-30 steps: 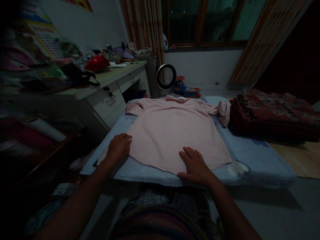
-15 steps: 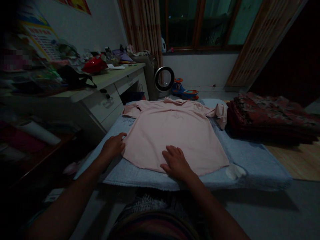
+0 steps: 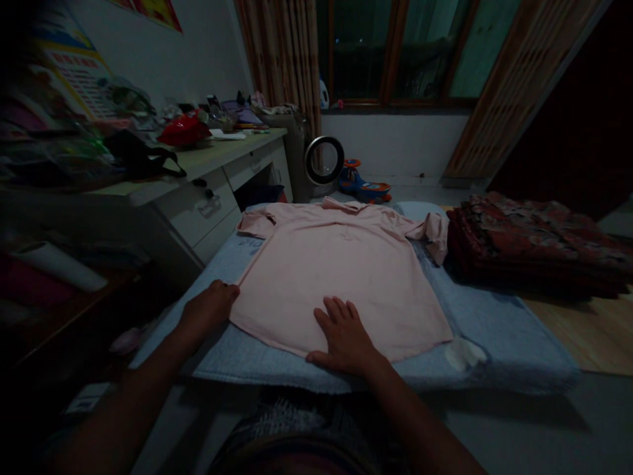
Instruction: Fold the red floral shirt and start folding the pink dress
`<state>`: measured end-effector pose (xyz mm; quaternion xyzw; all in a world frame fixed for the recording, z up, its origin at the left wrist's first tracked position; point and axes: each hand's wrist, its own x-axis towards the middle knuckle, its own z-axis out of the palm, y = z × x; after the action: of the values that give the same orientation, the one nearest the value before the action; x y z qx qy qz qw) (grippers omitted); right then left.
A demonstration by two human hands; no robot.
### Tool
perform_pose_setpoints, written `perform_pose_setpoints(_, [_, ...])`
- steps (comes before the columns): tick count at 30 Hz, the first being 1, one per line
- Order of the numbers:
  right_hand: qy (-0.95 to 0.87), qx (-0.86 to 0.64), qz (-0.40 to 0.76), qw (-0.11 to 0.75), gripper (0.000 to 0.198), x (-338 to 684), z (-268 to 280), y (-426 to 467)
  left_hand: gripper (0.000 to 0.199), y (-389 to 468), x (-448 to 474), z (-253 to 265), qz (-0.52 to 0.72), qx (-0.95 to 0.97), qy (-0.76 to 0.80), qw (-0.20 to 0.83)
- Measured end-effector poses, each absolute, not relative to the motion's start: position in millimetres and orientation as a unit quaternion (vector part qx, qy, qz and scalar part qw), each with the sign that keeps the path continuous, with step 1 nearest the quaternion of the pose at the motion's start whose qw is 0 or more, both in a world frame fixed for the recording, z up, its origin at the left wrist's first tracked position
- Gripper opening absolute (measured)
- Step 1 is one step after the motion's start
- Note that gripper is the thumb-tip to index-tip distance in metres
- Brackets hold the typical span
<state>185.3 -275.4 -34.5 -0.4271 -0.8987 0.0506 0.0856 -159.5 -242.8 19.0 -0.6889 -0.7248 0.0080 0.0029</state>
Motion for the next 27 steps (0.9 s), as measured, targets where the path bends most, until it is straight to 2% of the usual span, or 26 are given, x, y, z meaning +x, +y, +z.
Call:
perform_pose_setpoints(4, [-0.898, -0.428, 0.063, 0.083, 0.093, 185, -34, -275, 0.029, -240, -128, 22, -0.002, -0.712, -0.693, 0.112])
perform_pose_setpoints(8, [-0.893, -0.433, 0.079, 0.096, 0.089, 185, -26, -274, 0.035, -228, -75, 5, -0.084, -0.834, -0.544, 0.041])
perform_pose_setpoints(11, [-0.891, -0.428, 0.109, 0.104, 0.065, 188, -13, -269, 0.036, -225, -43, -16, -0.114, -0.875, -0.469, -0.024])
perform_pose_setpoints(14, [-0.889, -0.418, 0.148, 0.115, 0.038, 196, 4, -259, 0.041, -230, -32, -27, -0.098, -0.88, -0.464, -0.022])
perform_pose_setpoints(17, [-0.873, -0.433, 0.193, 0.118, 0.022, 204, 16, -244, 0.046, -237, -36, -21, -0.064, -0.848, -0.526, -0.003])
perform_pose_setpoints(19, [-0.863, -0.453, 0.195, 0.112, 0.02, 206, 21, -230, 0.046, -239, -40, -12, -0.038, -0.819, -0.572, -0.001])
perform_pose_setpoints(22, [-0.866, -0.462, 0.151, 0.115, 0.022, 201, 21, -200, 0.032, -232, -38, 5, -0.014, -0.799, -0.601, -0.006])
perform_pose_setpoints(27, [-0.857, -0.493, 0.09, 0.122, 0.023, 181, 18, -128, 0.022, -206, -16, 21, -0.063, -0.836, -0.545, 0.014])
